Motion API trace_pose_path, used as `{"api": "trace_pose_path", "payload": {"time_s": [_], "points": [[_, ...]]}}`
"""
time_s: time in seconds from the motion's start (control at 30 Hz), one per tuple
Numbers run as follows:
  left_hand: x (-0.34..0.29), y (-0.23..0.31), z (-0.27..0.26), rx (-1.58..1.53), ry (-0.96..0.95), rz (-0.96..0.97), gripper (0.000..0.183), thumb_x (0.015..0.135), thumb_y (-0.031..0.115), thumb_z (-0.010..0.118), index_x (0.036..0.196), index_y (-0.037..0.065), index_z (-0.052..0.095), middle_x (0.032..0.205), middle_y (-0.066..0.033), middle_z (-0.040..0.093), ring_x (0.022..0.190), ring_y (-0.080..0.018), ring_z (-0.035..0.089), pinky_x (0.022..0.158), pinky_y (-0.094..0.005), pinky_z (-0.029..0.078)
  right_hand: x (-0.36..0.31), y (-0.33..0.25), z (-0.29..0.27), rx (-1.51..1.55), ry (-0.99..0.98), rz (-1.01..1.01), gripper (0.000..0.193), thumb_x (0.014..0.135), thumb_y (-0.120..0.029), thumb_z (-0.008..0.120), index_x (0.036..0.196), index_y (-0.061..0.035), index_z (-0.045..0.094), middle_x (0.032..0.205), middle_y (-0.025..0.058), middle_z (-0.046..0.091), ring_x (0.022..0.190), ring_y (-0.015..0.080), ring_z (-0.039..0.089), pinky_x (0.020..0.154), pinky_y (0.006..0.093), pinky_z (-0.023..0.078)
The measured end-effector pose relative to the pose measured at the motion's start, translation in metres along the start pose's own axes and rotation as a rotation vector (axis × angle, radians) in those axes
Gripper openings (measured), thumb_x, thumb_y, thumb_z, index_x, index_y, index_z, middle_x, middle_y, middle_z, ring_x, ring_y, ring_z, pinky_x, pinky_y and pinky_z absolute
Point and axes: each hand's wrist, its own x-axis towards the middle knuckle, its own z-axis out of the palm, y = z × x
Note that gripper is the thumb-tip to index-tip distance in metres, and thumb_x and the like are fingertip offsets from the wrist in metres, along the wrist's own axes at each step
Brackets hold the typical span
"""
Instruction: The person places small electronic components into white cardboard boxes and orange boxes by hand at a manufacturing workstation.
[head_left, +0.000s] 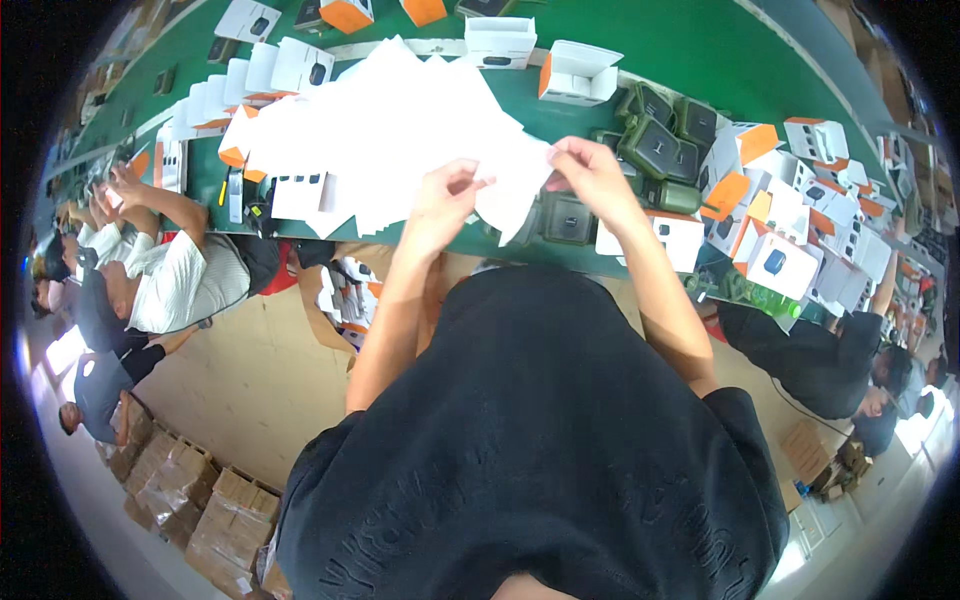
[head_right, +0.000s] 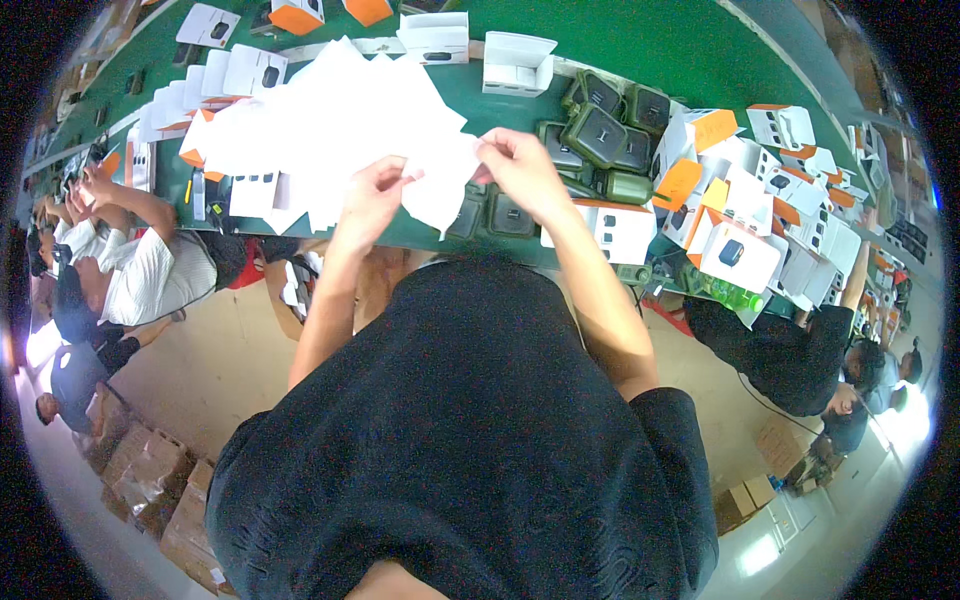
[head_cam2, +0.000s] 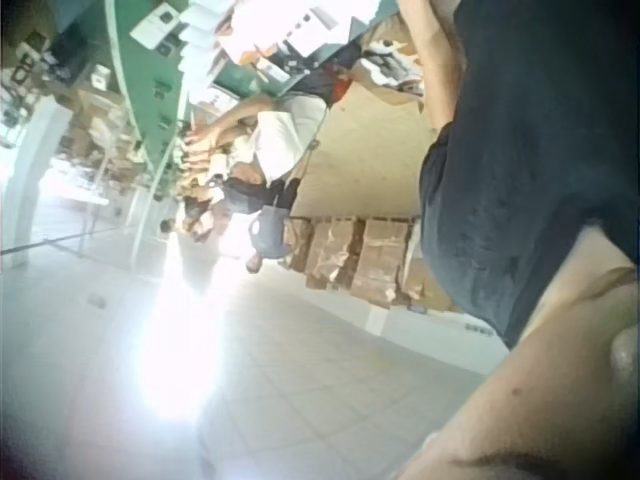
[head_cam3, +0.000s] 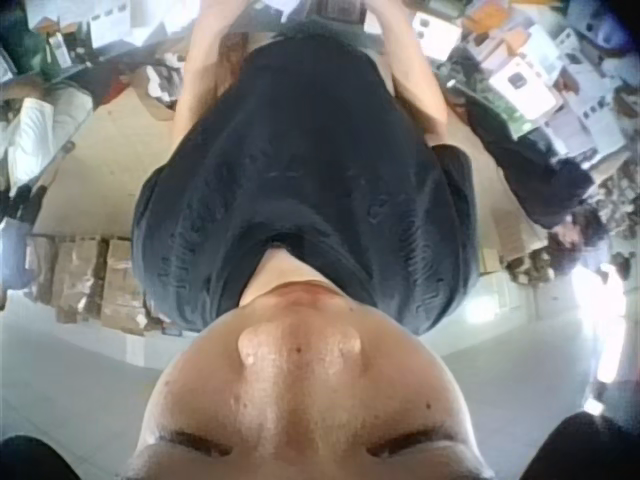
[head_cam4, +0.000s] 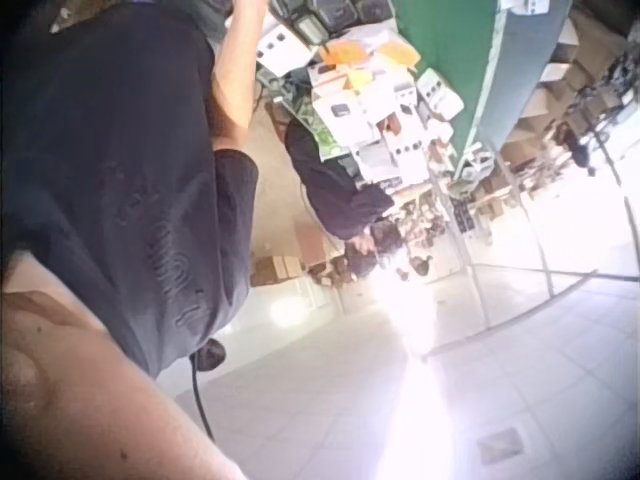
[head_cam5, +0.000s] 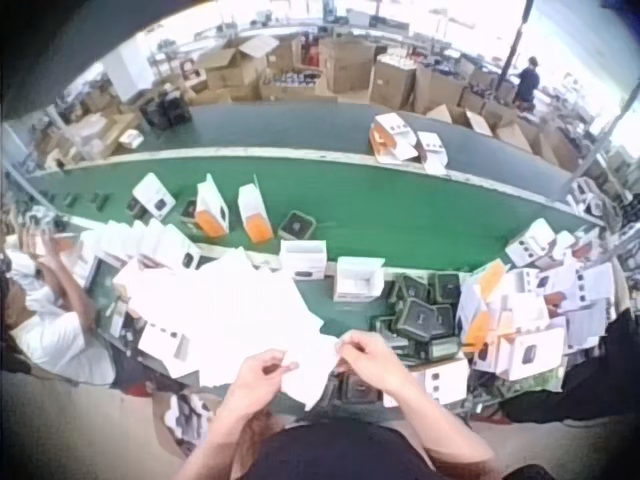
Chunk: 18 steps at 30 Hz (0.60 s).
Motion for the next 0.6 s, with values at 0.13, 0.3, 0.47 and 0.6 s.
{"api": "trace_pose_path", "payload": {"time_s": [0.13,0.3,0.47,0.6], "points": [[0.001,0.018,-0.018,0.408,0.180,0.086,0.023,0.090,0.018,0.071,0.103,-0.001,0.068,0.083,-0.0077,0.070,0.073,-0.0128,0.062,0.067,-0.0310,0.052,0.001,-0.022,-0.010,-0.337,-0.102,-0.026,0.018,0.099,-0.013,0.056,0.093,0.0014,0.064,0.086,0.0049,0.068,0.079,0.0111,0.065,0.075,0.0279,0.054],[-0.009,0.024,-0.023,0.401,0.054,-0.070,0.023,0.090,0.019,0.071,0.094,-0.002,0.064,0.069,-0.0034,0.060,0.064,-0.0113,0.054,0.061,-0.0287,0.045,0.041,-0.099,-0.027,-0.619,-0.527,-0.341,0.028,0.095,-0.026,0.070,0.109,-0.0023,0.067,0.098,0.0039,0.070,0.088,0.0123,0.066,0.080,0.0284,0.054],[-0.018,0.034,-0.022,0.081,0.206,-0.128,0.017,0.094,0.014,0.069,0.093,-0.002,0.064,0.074,0.0021,0.062,0.066,-0.0057,0.053,0.061,-0.0241,0.043,0.248,-0.148,-0.070,-0.868,-0.068,-0.343,0.045,0.083,-0.029,0.076,0.114,0.0017,0.068,0.118,0.0201,0.069,0.114,0.0315,0.065,0.095,0.0412,0.052],[-0.014,0.038,-0.016,-0.086,0.305,-0.241,0.019,0.096,0.017,0.068,0.096,-0.002,0.066,0.077,0.0036,0.061,0.069,-0.0032,0.051,0.062,-0.0219,0.042,0.330,-0.113,-0.053,-1.053,-0.058,0.016,0.069,0.073,-0.038,0.087,0.127,-0.0025,0.063,0.126,0.0181,0.066,0.117,0.0309,0.062,0.093,0.0439,0.053]]}}
